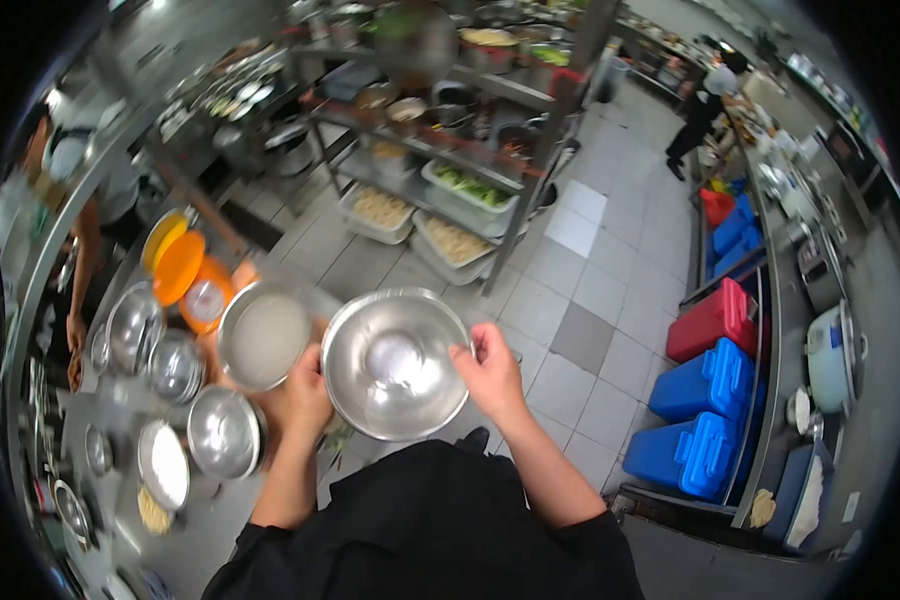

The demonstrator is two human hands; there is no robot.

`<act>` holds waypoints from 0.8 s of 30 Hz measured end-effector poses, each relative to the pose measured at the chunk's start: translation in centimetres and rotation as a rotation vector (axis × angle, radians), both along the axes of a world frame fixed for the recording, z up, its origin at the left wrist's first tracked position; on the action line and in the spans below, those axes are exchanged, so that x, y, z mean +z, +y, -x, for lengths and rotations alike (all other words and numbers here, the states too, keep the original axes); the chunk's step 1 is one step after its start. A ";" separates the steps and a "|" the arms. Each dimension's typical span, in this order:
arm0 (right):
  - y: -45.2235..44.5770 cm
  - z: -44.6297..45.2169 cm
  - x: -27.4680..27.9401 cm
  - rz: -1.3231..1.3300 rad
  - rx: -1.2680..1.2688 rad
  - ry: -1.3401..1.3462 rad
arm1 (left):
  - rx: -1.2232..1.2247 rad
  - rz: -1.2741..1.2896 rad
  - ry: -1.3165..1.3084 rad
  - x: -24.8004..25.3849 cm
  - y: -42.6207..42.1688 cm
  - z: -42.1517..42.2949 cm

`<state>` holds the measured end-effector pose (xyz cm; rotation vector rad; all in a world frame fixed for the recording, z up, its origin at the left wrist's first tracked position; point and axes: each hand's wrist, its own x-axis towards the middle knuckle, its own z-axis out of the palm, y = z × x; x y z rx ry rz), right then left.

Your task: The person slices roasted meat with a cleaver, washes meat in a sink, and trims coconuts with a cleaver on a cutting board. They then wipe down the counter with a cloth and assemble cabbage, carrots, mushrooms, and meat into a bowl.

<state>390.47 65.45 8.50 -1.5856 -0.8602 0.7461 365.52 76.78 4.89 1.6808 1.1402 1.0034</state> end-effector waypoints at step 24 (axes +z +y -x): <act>7.5 -38.6 2.3 -0.049 -0.575 0.234 | -0.778 -1.070 0.351 26.3 50.3 -72.6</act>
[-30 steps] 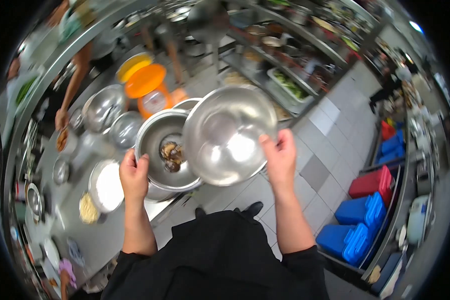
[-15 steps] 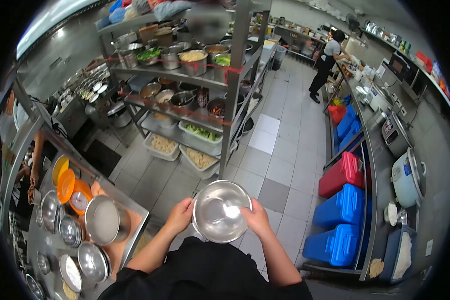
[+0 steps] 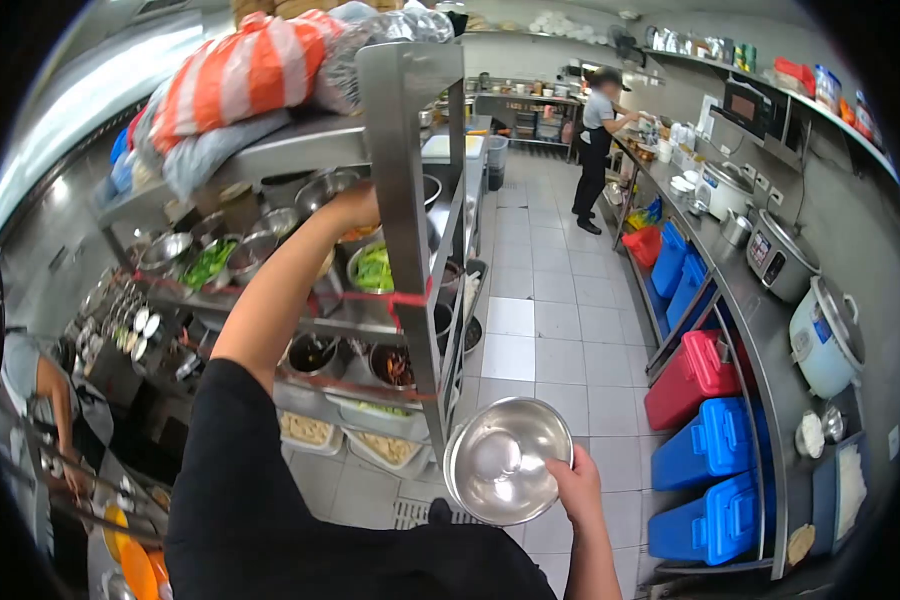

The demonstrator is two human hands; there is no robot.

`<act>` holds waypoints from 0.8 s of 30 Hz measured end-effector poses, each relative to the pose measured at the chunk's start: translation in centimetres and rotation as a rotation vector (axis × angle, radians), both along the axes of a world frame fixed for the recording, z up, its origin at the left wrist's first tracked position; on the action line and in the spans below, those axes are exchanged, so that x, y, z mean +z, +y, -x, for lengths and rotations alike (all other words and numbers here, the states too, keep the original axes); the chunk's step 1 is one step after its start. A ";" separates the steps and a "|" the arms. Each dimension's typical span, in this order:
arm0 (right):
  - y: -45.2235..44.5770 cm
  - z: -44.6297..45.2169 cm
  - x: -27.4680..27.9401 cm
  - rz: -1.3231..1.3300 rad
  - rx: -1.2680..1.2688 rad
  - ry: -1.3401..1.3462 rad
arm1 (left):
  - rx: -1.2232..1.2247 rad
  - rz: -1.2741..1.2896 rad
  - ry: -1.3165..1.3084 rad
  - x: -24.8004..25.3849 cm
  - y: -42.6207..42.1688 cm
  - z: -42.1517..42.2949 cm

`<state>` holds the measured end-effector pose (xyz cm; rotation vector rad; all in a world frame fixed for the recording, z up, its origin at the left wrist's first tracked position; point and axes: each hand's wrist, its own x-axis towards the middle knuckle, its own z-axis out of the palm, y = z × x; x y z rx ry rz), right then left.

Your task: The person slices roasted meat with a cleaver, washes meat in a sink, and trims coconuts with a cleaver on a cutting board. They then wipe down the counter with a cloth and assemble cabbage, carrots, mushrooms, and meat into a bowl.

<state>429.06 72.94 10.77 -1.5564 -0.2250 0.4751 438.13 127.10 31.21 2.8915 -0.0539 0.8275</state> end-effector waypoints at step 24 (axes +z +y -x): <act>11.1 -15.1 -1.0 0.075 -0.001 -0.106 | 0.297 0.157 0.247 -1.4 10.8 -15.9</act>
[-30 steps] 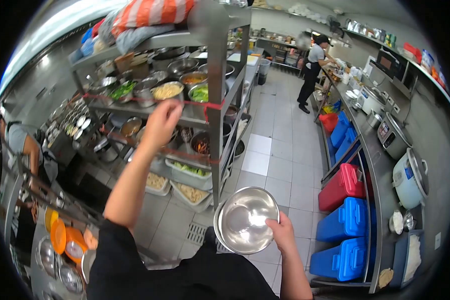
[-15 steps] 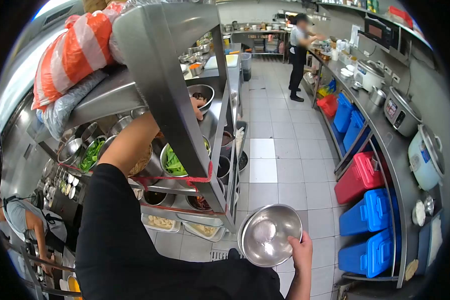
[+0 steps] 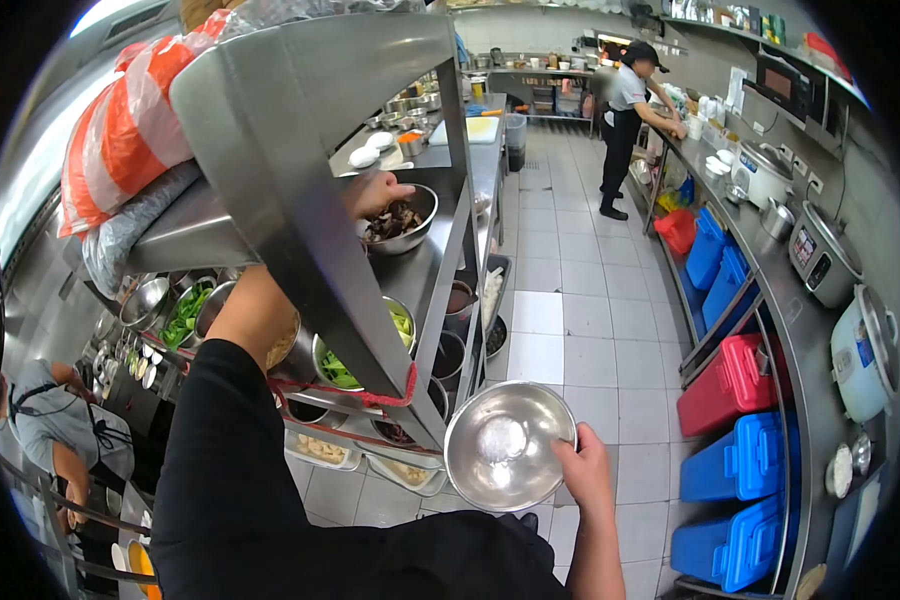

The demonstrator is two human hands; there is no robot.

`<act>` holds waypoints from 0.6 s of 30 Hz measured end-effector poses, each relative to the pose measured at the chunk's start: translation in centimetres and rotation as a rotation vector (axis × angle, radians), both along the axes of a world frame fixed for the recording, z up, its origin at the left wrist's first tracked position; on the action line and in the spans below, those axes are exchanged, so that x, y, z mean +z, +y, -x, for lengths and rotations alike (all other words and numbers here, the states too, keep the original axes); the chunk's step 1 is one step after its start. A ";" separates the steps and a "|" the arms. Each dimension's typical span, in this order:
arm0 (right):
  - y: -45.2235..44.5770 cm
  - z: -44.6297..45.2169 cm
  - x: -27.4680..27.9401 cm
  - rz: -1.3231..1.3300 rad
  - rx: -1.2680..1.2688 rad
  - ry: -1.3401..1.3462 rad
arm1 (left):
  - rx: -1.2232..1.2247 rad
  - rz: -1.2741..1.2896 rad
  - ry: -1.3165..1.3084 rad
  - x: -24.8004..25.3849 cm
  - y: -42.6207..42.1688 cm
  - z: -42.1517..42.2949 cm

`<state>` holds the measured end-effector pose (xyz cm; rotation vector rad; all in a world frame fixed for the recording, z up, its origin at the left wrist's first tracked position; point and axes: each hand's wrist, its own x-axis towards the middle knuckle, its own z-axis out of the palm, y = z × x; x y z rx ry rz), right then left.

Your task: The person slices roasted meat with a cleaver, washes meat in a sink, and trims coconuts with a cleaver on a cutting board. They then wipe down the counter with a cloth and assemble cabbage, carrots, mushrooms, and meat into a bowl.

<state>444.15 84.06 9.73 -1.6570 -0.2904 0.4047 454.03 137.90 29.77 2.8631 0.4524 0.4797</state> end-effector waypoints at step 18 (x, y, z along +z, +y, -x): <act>1.5 1.7 -8.2 0.317 0.806 -0.075 | 0.583 0.930 -0.571 -7.6 -34.1 35.7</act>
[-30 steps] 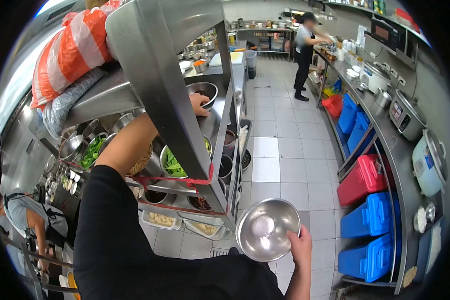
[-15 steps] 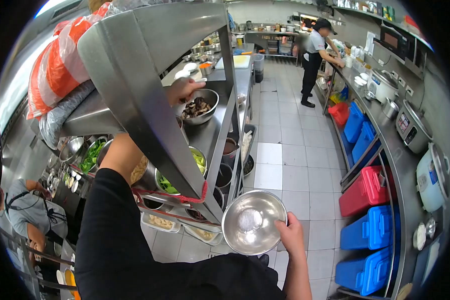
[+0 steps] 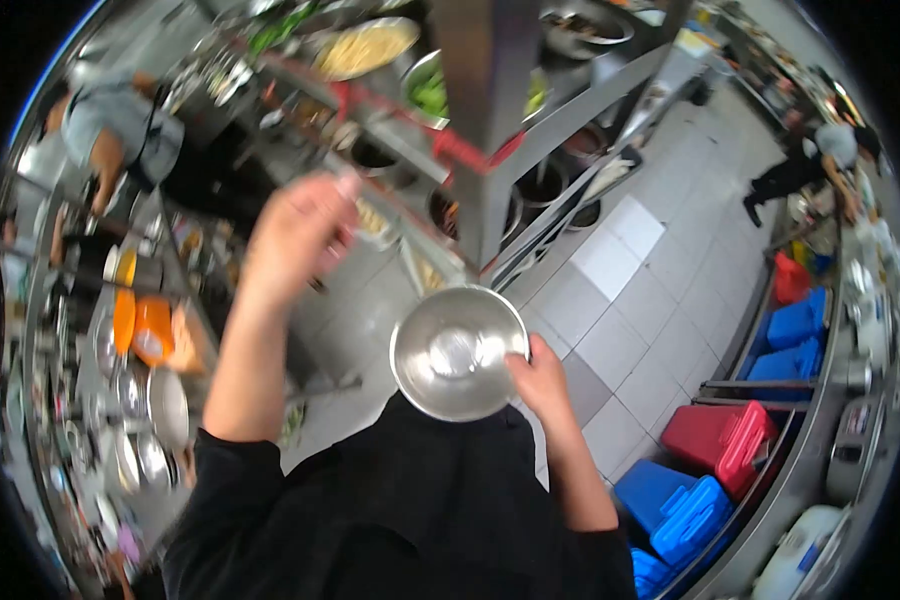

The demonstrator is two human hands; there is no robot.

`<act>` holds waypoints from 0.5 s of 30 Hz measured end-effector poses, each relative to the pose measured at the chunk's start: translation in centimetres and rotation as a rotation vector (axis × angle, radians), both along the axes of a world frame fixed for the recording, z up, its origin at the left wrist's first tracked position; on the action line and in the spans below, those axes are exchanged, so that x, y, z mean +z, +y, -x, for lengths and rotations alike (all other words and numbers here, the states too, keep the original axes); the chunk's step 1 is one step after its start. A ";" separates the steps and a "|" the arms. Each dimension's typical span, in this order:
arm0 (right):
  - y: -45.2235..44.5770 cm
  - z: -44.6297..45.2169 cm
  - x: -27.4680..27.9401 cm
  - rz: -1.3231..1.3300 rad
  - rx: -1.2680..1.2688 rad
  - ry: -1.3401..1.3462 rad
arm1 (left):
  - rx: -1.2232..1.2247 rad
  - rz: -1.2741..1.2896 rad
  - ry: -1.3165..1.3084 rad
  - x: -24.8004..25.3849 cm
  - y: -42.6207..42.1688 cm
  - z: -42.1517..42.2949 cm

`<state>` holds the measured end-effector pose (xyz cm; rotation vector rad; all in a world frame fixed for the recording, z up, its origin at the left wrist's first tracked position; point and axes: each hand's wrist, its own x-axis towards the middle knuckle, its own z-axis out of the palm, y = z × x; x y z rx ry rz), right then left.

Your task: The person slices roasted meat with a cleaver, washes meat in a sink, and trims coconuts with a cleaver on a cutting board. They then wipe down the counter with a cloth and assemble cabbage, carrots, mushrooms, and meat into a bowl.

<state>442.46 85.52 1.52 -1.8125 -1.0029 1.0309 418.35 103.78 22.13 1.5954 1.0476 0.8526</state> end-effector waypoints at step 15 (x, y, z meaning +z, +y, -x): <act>-1.4 25.7 0.3 -0.033 0.877 -0.203 | 0.849 0.017 -0.055 -12.1 -32.7 27.2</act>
